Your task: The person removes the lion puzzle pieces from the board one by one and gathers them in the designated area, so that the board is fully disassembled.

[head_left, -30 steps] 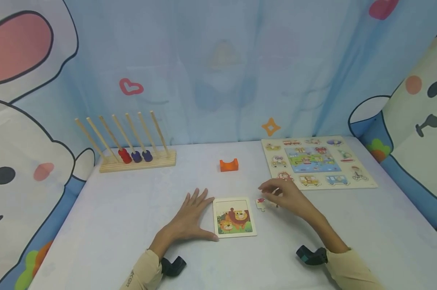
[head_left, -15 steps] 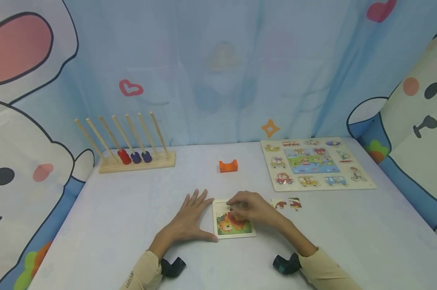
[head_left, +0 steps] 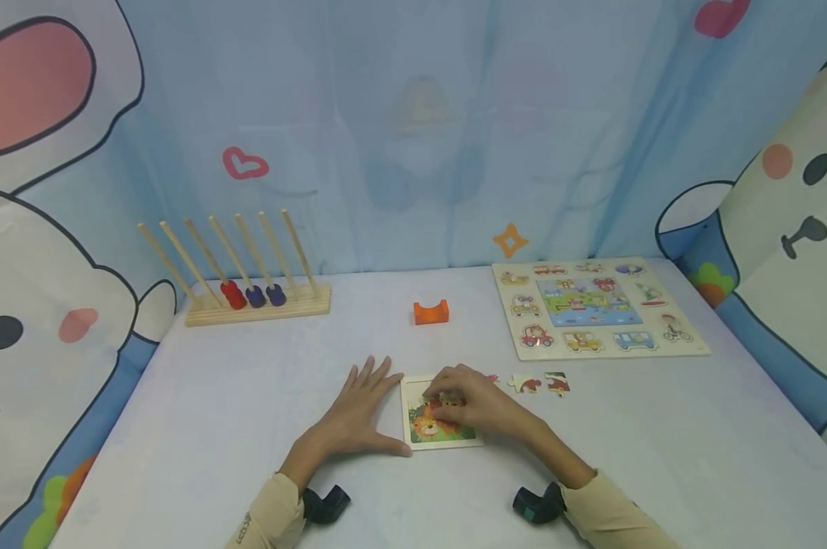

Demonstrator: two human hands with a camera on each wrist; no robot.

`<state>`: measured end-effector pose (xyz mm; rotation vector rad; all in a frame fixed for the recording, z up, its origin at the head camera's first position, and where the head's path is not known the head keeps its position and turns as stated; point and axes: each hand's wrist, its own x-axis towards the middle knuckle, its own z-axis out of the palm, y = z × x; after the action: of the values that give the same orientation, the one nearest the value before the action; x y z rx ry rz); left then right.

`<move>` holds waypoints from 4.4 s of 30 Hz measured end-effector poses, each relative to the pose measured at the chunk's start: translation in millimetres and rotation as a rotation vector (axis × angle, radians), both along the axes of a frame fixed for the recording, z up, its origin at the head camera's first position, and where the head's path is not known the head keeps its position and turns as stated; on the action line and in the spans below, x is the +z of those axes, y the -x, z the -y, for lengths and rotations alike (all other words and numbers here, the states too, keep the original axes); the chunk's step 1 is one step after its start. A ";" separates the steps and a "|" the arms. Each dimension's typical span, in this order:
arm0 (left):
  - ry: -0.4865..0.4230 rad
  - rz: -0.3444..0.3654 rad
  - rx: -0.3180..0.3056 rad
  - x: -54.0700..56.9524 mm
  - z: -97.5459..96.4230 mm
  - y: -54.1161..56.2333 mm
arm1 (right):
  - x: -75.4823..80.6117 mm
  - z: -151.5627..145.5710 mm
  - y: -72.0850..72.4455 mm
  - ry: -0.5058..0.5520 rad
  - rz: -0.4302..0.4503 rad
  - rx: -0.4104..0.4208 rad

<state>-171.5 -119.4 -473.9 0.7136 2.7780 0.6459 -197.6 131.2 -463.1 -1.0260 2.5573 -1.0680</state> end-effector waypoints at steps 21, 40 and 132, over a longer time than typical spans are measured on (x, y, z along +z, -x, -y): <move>-0.001 -0.008 -0.001 0.5 -0.5 -0.2 | -3.9 1.3 -2.9 -0.050 -0.035 -0.001; -0.006 -0.018 -0.005 0.0 -0.6 0.2 | -4.2 2.1 -3.4 -0.054 -0.021 -0.007; 0.014 0.008 0.014 0.7 -1.2 0.0 | -7.1 2.3 -5.9 0.112 0.102 -0.081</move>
<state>-171.5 -118.2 -473.2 0.6874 2.7795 0.6298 -191.7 128.9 -470.2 -0.8748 2.5019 -1.2638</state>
